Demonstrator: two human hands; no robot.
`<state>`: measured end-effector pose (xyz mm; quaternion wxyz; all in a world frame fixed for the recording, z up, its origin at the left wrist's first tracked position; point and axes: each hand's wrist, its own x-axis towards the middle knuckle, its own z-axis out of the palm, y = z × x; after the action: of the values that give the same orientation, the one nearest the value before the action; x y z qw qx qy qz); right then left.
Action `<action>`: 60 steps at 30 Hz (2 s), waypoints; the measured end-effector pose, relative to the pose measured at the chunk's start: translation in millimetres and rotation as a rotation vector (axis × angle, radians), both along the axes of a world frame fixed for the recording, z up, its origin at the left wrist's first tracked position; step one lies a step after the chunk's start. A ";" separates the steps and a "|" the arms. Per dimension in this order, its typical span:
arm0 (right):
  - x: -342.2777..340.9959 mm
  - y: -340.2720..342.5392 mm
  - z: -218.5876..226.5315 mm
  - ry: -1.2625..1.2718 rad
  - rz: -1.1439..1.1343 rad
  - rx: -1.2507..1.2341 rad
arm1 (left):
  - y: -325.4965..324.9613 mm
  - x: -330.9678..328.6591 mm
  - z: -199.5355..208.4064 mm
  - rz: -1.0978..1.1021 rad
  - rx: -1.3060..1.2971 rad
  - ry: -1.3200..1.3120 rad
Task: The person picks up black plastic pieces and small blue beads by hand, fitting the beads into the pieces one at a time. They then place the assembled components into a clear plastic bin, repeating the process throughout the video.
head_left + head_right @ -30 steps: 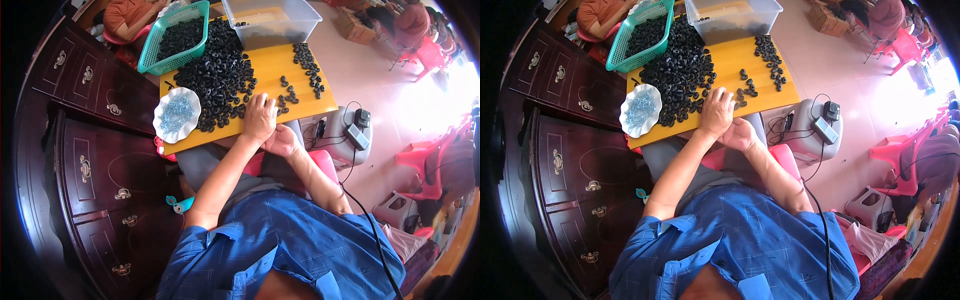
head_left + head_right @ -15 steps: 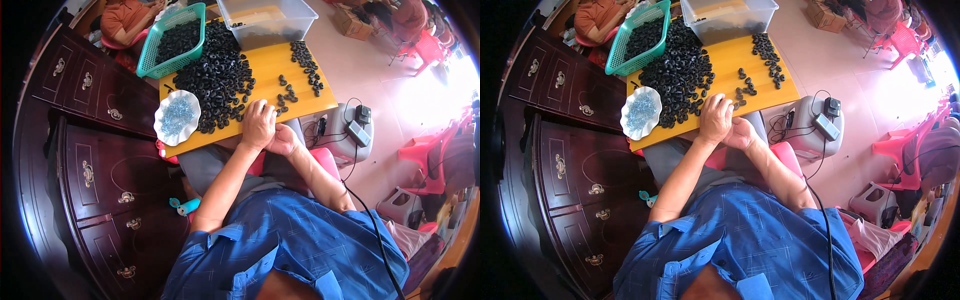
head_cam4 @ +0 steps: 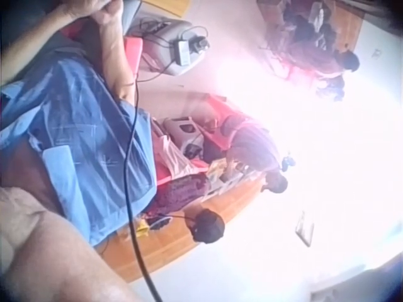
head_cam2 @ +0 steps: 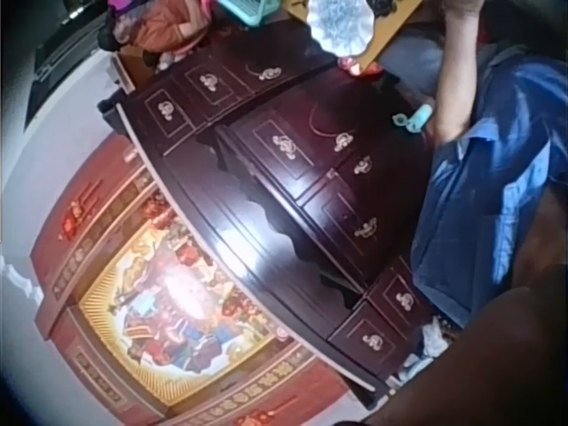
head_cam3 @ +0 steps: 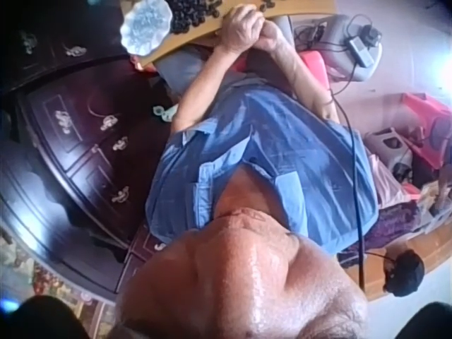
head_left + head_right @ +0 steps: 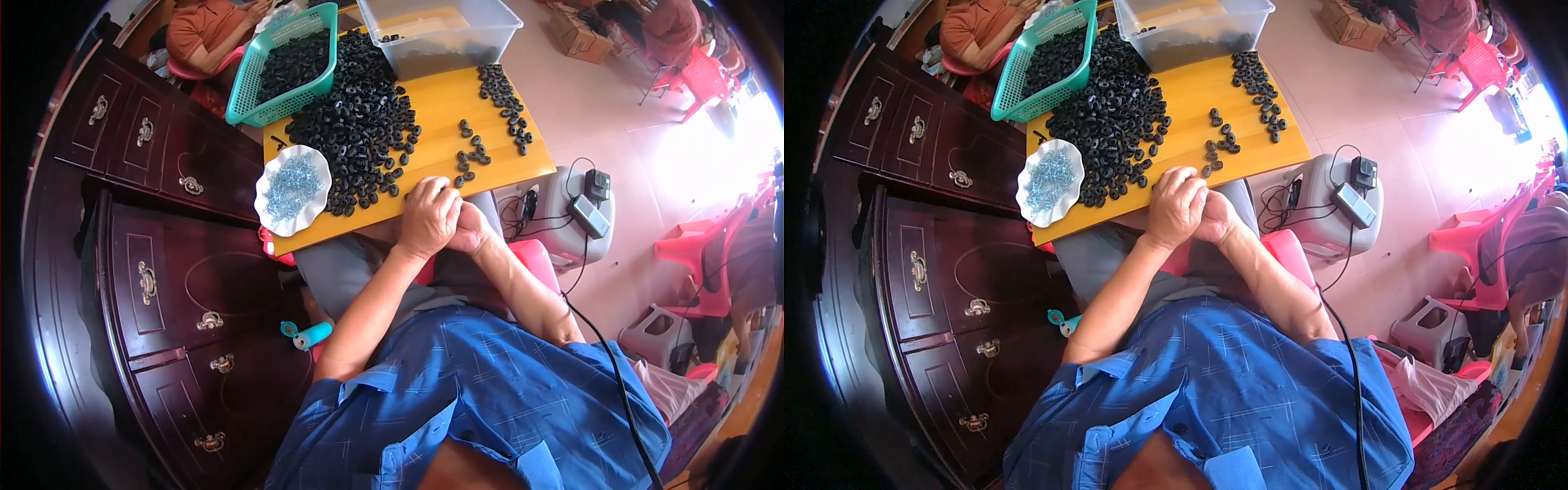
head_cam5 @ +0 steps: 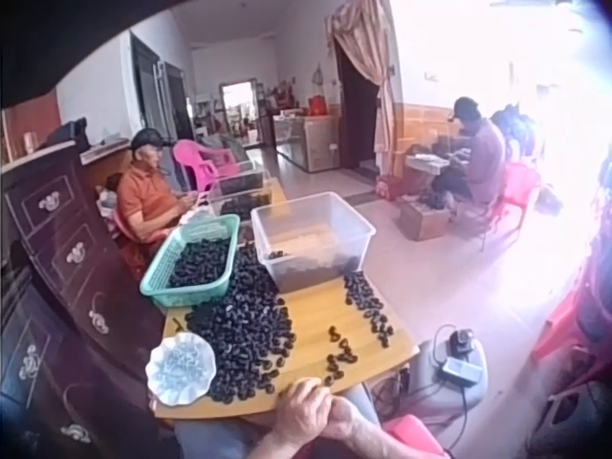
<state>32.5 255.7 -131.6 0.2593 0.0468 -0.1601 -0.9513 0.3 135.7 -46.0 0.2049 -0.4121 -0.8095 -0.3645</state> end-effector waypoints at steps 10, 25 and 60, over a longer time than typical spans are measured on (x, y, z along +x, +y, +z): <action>-3.0 1.4 -11.9 0.102 0.039 -0.008 | -8.7 16.6 1.7 -0.122 -0.005 -0.030; 27.1 4.8 -53.1 0.135 -0.078 0.440 | -21.7 34.6 -26.3 -0.202 0.098 -0.012; -312.7 -94.1 244.6 -0.099 -0.515 1.285 | -34.8 -311.0 114.7 -0.066 1.064 -1.099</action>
<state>-280.2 161.6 113.0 -0.0615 0.1951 0.4175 -0.8854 -310.8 100.9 68.8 -0.0675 -0.0411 -0.4979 -0.8636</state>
